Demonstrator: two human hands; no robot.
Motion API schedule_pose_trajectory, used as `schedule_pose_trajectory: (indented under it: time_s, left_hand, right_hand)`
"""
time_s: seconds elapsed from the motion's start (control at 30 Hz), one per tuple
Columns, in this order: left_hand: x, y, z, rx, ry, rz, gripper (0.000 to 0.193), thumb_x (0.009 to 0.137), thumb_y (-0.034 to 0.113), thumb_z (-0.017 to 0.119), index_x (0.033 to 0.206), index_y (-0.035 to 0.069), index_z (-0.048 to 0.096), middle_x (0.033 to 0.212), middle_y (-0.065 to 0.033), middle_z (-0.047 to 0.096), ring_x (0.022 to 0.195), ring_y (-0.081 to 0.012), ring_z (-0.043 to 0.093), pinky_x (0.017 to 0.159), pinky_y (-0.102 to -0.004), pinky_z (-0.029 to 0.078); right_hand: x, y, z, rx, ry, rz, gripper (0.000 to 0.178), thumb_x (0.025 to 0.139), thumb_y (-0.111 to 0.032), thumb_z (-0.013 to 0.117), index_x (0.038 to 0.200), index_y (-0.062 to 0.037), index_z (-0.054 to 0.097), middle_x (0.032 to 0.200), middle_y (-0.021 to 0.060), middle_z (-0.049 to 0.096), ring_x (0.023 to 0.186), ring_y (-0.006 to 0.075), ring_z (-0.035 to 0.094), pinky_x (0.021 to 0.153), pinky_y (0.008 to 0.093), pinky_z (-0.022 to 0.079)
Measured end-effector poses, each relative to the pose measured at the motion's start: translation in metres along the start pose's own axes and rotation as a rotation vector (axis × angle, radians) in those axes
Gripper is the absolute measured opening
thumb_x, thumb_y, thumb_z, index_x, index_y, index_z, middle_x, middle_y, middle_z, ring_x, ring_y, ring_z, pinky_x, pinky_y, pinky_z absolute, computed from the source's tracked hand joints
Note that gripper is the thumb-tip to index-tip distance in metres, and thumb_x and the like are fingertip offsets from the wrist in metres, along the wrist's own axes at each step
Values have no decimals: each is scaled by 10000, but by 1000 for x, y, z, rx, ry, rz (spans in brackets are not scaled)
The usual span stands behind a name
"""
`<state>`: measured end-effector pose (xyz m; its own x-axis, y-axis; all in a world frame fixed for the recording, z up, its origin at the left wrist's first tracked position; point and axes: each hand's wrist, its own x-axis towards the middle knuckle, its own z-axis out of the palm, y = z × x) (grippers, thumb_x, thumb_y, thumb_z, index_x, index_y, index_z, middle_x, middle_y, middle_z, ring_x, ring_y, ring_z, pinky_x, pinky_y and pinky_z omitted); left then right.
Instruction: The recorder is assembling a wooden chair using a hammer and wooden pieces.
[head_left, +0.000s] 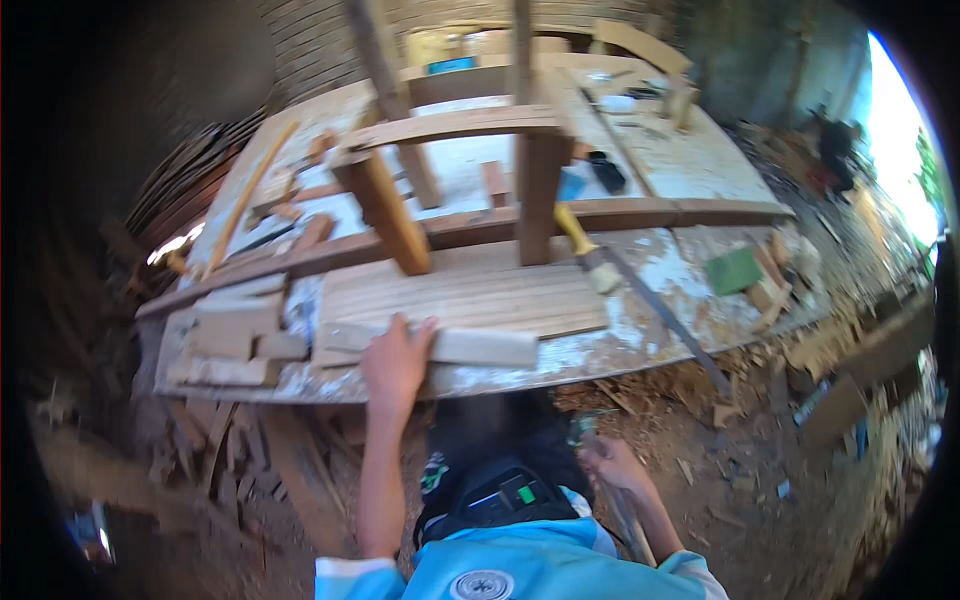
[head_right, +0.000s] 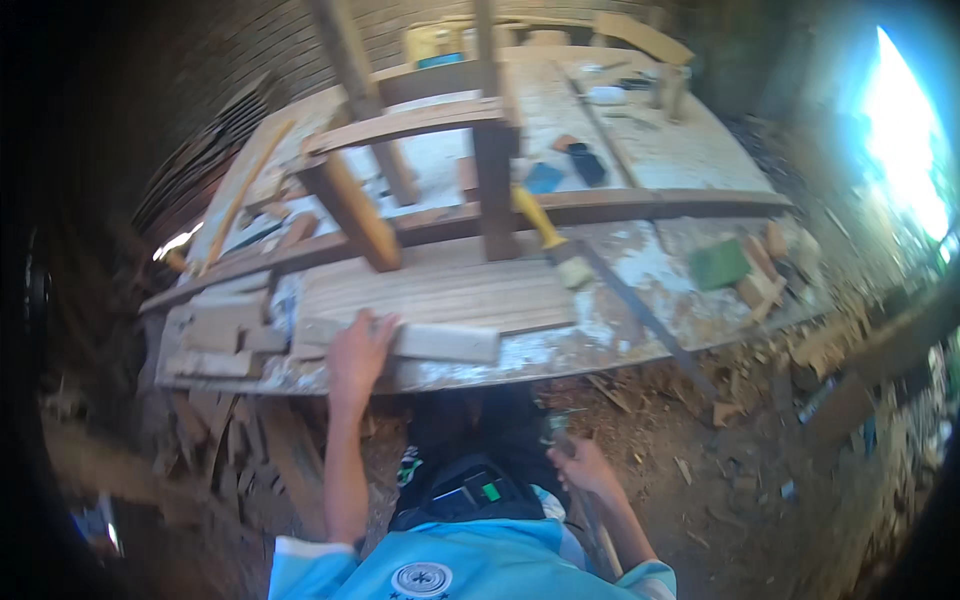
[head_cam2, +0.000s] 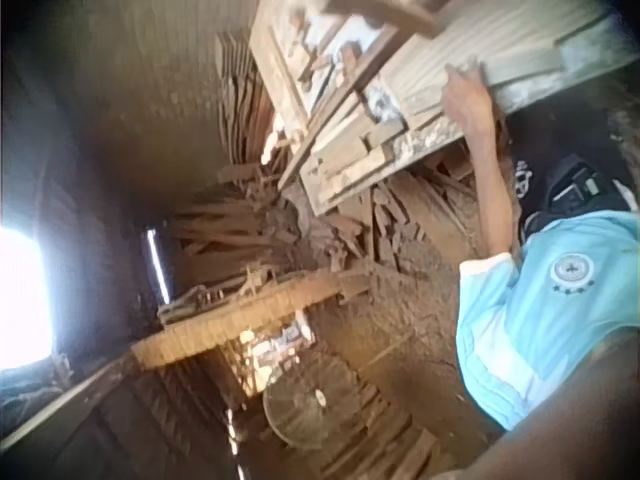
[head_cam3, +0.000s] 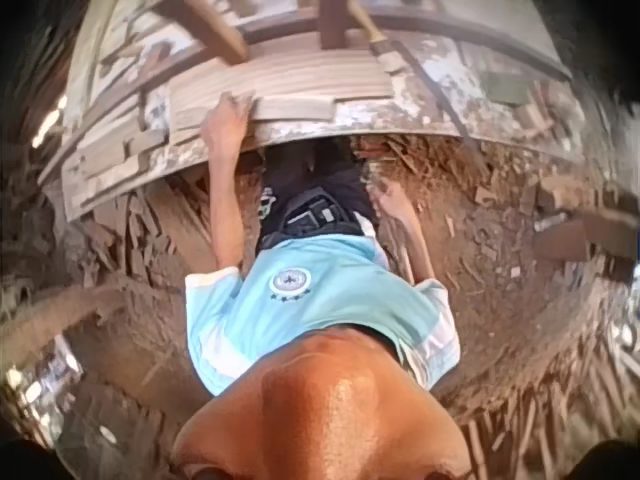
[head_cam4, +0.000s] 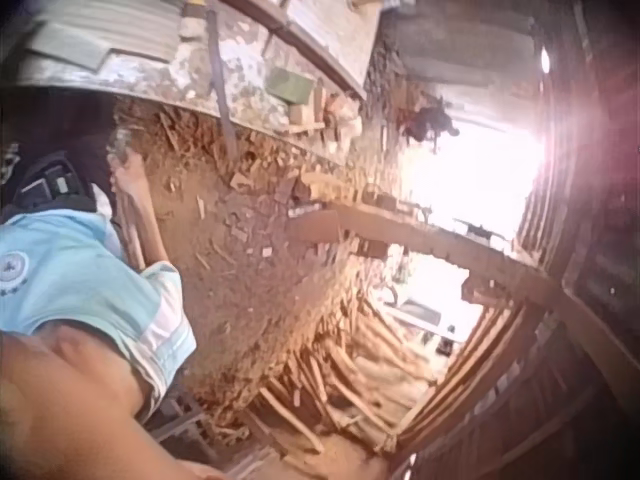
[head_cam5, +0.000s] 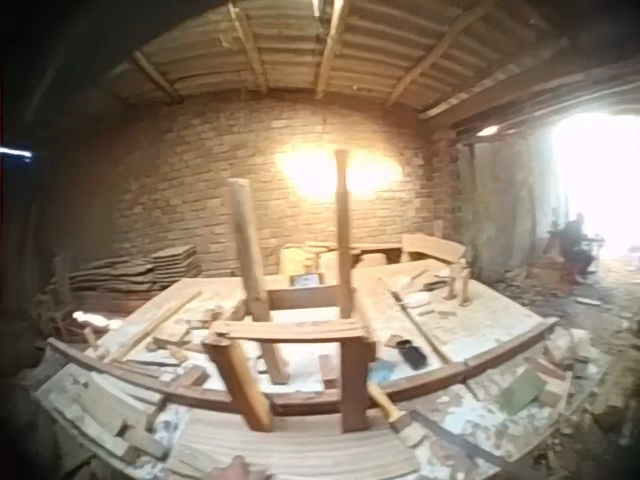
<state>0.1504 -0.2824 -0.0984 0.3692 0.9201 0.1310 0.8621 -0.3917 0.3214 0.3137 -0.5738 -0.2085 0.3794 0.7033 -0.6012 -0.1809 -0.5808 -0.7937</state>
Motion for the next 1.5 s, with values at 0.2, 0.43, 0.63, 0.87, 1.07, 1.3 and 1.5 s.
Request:
schedule_pose_trajectory:
  time_s: [0.2,0.43,0.63,0.87,1.07,1.3,1.5]
  left_hand:
    - [-22,-20,0,-15,-92,-107,407,866,368,585,1170,106,517,819,-243,624,827,-433,588,734,-504,441]
    - [-53,-19,-16,-217,-79,25,506,865,121,553,1335,141,366,1051,-257,549,983,-391,544,854,-464,406]
    - [-84,-61,-23,-323,-217,469,757,695,65,653,1387,122,350,1106,-192,532,983,-330,541,858,-389,432]
    - [-67,-30,-12,-125,-426,557,695,703,235,677,1357,242,443,929,-123,533,747,-320,617,632,-422,513]
    - [-63,-43,-9,-109,-374,547,626,770,356,682,1348,249,466,815,-119,513,673,-301,582,622,-404,495]
    - [-81,-53,18,-136,-195,602,612,790,380,667,1356,296,452,686,-114,443,461,-273,536,429,-383,458]
    - [-77,-52,17,-138,-236,620,613,809,386,643,1373,282,428,698,-118,450,455,-268,537,426,-377,458]
  right_hand:
    - [-3,4,7,-23,38,-41,297,878,-247,620,1067,-32,540,616,21,531,479,101,511,452,254,451]
    - [-45,34,-12,248,166,-27,248,877,-199,603,1045,-28,541,645,15,544,510,100,527,481,256,462]
    - [-78,35,-32,543,206,-16,287,877,-179,589,1112,-39,500,771,33,549,601,117,557,522,297,501]
    - [-87,-75,-14,585,99,-296,402,917,-187,536,1253,-9,405,738,36,548,563,114,557,469,230,448]
    - [-45,-139,19,-445,137,-640,392,904,-84,527,1253,34,394,665,22,493,503,77,487,455,234,390]
    - [-42,-188,49,-473,160,-775,393,901,-113,539,1227,62,404,634,59,530,511,115,512,478,262,410]
    - [-31,-196,63,-572,76,-524,378,888,-135,542,1216,31,453,980,272,589,874,462,565,753,450,457]
